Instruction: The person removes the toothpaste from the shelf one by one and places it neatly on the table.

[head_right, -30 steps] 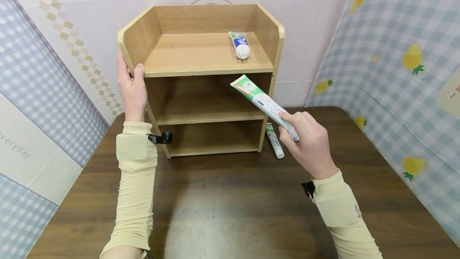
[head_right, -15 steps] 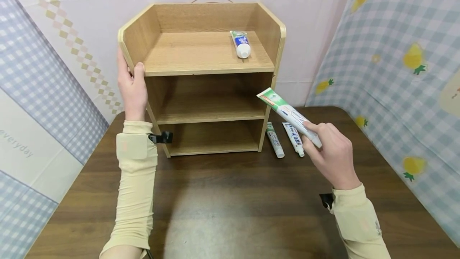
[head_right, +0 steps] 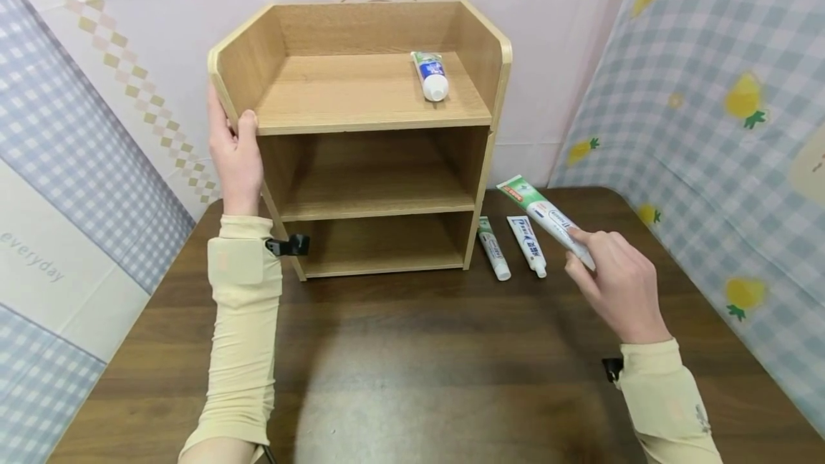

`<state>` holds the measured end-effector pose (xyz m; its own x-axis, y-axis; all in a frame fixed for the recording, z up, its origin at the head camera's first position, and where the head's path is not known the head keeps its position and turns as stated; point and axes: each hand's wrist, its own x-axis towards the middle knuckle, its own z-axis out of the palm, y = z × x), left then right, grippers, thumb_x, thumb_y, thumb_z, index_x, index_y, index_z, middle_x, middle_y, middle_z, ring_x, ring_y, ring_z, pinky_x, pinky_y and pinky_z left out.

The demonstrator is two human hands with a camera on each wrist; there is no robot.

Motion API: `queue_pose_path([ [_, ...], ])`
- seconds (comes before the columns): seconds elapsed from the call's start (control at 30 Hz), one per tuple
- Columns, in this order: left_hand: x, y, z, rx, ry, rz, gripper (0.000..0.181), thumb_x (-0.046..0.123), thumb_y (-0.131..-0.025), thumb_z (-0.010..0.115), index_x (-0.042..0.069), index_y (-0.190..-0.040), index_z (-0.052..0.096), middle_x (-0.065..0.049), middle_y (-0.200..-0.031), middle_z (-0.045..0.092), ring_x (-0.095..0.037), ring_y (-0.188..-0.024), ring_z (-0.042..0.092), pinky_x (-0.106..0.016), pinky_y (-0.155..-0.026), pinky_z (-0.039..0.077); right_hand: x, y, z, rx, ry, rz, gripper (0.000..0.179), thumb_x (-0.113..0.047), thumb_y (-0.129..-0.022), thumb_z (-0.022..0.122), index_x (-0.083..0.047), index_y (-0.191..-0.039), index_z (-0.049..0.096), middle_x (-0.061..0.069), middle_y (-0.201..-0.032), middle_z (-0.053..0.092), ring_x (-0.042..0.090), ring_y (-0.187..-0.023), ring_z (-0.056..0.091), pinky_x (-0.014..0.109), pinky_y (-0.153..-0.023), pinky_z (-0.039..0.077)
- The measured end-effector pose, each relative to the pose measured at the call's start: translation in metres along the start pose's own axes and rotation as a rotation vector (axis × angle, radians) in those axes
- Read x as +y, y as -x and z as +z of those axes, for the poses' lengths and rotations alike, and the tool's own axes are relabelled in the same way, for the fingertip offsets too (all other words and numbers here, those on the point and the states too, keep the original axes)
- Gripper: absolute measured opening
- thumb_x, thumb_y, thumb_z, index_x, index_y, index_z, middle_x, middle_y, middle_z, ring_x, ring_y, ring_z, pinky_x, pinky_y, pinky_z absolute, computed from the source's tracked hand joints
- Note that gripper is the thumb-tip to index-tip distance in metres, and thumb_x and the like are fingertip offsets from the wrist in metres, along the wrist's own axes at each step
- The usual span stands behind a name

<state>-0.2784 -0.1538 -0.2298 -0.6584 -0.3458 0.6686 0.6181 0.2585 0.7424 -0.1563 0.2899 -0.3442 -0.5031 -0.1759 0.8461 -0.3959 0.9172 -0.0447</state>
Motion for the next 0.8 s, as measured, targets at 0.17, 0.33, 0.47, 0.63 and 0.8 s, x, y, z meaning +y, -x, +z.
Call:
queue_pose_path([
  [0.17,0.001,0.001,0.000,0.005,-0.002,0.001,0.059,0.004,-0.093,0.043,0.001,-0.151,0.031,-0.015,-0.156,0.034,-0.017,-0.140,0.037,-0.020,-0.111,0.031,0.010,0.005,0.002,-0.110,0.040,0.041,0.036,-0.013,-0.074,0.060,0.000,-0.106,0.069,0.014,-0.075,0.063,0.020,-0.062,0.045,0.032,-0.050,0.031],
  [0.33,0.000,0.000,0.000,-0.010,0.006,-0.020,0.060,0.006,-0.093,0.042,0.004,-0.152,0.030,-0.012,-0.157,0.033,-0.014,-0.139,0.038,-0.022,-0.111,0.032,0.017,0.011,0.005,-0.157,0.049,0.104,0.034,-0.009,-0.074,0.064,-0.002,-0.107,0.067,0.013,-0.075,0.062,0.017,-0.060,0.042,0.028,-0.049,0.029],
  [0.47,-0.002,-0.001,-0.001,-0.009,0.013,-0.042,0.061,0.008,-0.094,0.042,0.006,-0.153,0.029,-0.009,-0.158,0.032,-0.012,-0.139,0.037,-0.022,-0.111,0.032,0.025,0.013,0.008,-0.197,0.060,0.149,0.034,-0.009,-0.076,0.066,-0.004,-0.109,0.065,0.012,-0.072,0.059,0.017,-0.059,0.041,0.030,-0.048,0.028],
  [0.63,-0.002,-0.001,-0.001,-0.007,-0.001,-0.048,0.061,0.009,-0.094,0.042,0.007,-0.153,0.029,-0.008,-0.158,0.032,-0.012,-0.138,0.038,-0.021,-0.111,0.032,0.036,0.017,0.010,-0.294,0.071,0.232,0.033,-0.010,-0.081,0.064,-0.006,-0.114,0.062,0.016,-0.071,0.057,0.022,-0.058,0.045,0.034,-0.047,0.029],
  [0.8,-0.001,-0.001,0.000,-0.009,-0.010,-0.044,0.060,0.008,-0.093,0.042,0.007,-0.152,0.030,-0.009,-0.158,0.032,-0.011,-0.138,0.038,-0.021,-0.111,0.031,0.049,0.024,0.012,-0.429,0.072,0.326,0.033,-0.013,-0.087,0.058,-0.008,-0.119,0.056,0.020,-0.076,0.060,0.027,-0.059,0.049,0.037,-0.045,0.031],
])
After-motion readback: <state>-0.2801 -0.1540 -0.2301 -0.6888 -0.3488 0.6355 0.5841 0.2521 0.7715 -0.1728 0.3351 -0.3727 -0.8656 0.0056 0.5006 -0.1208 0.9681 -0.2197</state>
